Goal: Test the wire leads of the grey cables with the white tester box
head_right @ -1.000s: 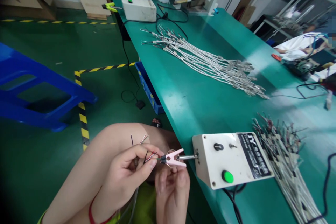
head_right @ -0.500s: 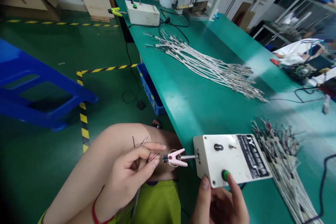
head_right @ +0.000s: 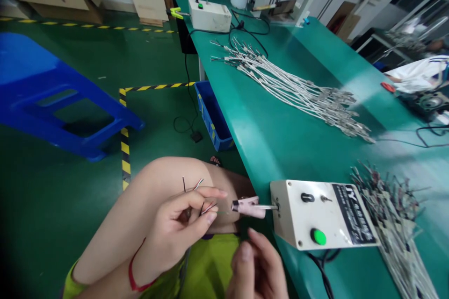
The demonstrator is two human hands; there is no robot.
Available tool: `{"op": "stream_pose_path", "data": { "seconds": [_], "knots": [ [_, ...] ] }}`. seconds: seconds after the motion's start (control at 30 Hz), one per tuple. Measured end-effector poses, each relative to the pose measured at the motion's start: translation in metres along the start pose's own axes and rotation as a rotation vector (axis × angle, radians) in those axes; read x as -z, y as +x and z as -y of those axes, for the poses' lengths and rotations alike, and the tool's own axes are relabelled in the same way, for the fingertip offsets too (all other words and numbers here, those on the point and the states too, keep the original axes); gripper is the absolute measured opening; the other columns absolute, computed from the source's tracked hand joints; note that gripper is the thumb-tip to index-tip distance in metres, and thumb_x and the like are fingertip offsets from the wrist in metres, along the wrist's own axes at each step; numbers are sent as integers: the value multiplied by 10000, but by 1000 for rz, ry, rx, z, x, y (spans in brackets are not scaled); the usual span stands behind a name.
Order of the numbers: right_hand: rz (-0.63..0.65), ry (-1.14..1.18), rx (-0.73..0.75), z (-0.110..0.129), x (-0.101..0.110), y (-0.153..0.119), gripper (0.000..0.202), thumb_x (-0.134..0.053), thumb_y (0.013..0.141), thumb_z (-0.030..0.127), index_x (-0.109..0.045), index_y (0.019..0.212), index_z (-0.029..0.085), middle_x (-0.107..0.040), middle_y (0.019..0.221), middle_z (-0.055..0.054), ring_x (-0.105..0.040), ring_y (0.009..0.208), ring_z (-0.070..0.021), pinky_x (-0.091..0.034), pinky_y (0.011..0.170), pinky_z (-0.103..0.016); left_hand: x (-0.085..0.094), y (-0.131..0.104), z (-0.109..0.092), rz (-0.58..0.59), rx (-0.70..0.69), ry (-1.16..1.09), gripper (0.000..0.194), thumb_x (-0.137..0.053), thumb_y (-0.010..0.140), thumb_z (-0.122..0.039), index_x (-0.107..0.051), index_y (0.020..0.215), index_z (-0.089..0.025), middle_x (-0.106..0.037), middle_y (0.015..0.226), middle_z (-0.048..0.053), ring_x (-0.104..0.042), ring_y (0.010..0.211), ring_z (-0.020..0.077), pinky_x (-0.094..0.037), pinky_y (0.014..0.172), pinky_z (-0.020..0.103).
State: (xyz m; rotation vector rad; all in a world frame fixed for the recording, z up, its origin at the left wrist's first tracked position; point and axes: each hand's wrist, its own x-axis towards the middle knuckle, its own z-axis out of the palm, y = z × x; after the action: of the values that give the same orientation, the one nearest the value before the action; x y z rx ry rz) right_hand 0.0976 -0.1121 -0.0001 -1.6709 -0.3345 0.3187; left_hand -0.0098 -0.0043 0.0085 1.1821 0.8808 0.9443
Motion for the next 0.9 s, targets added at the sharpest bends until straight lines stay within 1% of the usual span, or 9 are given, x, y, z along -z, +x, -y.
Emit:
{"op": "stream_pose_path", "data": {
  "seconds": [0.17,0.23,0.33,0.4,0.5,0.63,0.7,0.77,0.9],
  "knots": [
    [307,256,-157,-13,-21,-3,262,-905,815,314,-811,1027,193,-681,620,-12,-556,456,-122,-444,423,-221,0,-5,-3,44,-8,-35,242,-759,922,-205,-674,695,-217,-824,853,100,-779,1046,337,-612,846,413],
    [325,286,-184,-11,-21,1,231,-904,818,300,-819,1008,200,-713,677,-28,-573,484,-118,-452,437,-211,0,-7,-2,66,-4,-40,224,-755,914,-184,-693,701,-217,-816,822,88,-778,1050,334,-604,872,417],
    [321,296,-171,-6,-18,3,191,-902,820,287,-821,968,199,-710,698,-26,-559,497,-103,-445,449,-195,-2,-9,-2,88,-9,-52,179,-747,904,-160,-733,731,-205,-832,923,90,-780,976,295,-593,842,389],
    [333,306,-166,-3,-17,3,174,-895,827,299,-813,934,189,-654,642,-2,-517,494,-91,-428,456,-187,-2,-10,-1,89,-14,-26,173,-748,906,-163,-744,736,-190,-826,925,86,-744,820,234,-563,743,345],
    [386,344,-216,4,-19,4,191,-874,848,345,-784,861,176,-520,550,43,-418,486,-73,-372,456,-171,0,-11,0,84,13,14,176,-772,910,-199,-766,736,-173,-788,779,72,-639,673,187,-487,627,312],
    [452,377,-392,15,-24,8,234,-905,814,355,-760,820,172,-530,577,42,-366,489,-49,-330,449,-147,7,-12,-2,236,95,-169,154,-778,938,-256,-843,835,-162,-780,746,78,-597,599,168,-465,570,293],
    [455,381,-443,17,-25,10,254,-944,764,342,-766,824,171,-579,611,29,-425,497,-51,-367,458,-146,10,-12,-5,331,104,-244,207,-738,983,-263,-862,849,-164,-762,721,72,-544,551,140,-438,546,279],
    [411,346,-437,15,-25,10,280,-965,736,340,-786,871,174,-654,672,0,-529,536,-77,-440,489,-167,12,-12,-7,355,93,-251,244,-706,1012,-263,-871,859,-170,-754,726,70,-520,550,130,-413,539,270],
    [181,188,-184,2,-20,1,344,-941,769,355,-807,1028,171,-781,839,-75,-690,646,-162,-537,544,-230,14,-13,-8,289,90,-197,215,-717,1002,-260,-864,873,-171,-766,774,72,-536,578,139,-417,550,271]
  ]
}}
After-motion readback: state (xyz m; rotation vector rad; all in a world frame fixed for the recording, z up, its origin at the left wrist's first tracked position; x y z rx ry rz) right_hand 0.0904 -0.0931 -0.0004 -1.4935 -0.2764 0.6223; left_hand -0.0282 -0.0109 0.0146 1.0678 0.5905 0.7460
